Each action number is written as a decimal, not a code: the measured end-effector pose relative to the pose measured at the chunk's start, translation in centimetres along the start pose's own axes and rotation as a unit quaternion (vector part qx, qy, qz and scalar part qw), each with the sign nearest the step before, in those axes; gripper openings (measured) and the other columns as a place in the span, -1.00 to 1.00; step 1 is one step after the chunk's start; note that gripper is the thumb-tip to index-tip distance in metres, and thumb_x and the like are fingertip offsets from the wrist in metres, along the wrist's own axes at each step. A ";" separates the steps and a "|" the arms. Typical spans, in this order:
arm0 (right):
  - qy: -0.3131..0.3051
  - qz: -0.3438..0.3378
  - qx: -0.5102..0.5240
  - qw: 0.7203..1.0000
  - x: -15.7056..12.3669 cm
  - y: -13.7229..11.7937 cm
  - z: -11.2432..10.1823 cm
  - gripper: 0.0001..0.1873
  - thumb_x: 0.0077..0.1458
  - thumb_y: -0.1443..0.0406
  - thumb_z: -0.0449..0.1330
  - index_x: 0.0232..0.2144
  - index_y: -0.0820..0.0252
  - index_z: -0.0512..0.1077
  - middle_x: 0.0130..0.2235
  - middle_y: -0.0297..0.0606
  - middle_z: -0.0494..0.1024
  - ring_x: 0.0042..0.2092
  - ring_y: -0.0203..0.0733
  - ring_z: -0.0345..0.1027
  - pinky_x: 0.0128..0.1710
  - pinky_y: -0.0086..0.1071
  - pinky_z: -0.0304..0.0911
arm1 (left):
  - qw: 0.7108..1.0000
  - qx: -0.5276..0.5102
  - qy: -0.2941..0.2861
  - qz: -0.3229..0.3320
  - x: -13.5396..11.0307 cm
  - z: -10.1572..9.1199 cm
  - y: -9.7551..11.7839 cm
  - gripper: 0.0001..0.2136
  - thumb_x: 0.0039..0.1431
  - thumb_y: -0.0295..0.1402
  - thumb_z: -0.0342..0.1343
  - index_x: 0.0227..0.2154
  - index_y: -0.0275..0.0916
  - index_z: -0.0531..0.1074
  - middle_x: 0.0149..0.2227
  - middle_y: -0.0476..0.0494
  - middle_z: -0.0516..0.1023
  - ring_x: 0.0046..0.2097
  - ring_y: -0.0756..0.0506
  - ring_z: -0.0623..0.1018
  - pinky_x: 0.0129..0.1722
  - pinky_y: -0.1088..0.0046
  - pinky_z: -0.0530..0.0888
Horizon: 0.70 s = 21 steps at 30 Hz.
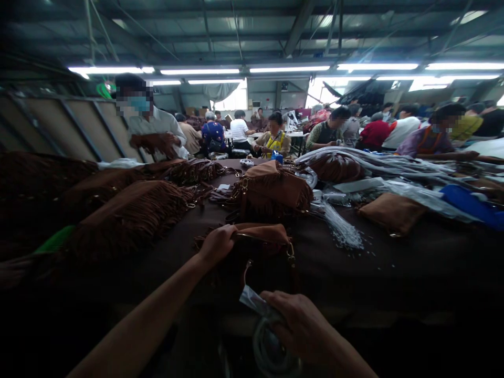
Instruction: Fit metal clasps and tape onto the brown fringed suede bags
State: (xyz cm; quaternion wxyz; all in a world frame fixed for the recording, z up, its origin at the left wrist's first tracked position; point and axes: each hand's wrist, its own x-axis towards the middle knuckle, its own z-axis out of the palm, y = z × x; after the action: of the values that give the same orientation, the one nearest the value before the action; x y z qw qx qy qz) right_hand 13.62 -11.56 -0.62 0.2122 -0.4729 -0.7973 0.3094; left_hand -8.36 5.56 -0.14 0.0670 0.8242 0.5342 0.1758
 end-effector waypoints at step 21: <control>0.039 0.060 0.090 0.993 3.7 2.2 -1.2 -0.58 -0.01 0.36 0.09 -0.05 0.18 0.40 -0.35 -0.42 0.49 -0.35 -0.33 0.31 -0.37 -0.55 0.16 | 0.999 -0.035 -0.005 0.025 -0.7 0.0 -0.4 -0.79 0.15 -0.50 -0.02 -0.22 -0.23 0.47 -0.17 -0.16 0.54 -0.09 -0.11 0.50 -0.06 0.43 0.36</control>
State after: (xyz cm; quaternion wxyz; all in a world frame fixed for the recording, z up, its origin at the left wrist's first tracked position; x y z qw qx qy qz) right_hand 14.04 -7.12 -1.09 0.2656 -0.5107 -0.7273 0.3737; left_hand -8.91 5.13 -0.42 0.0944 0.8355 0.5061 0.1920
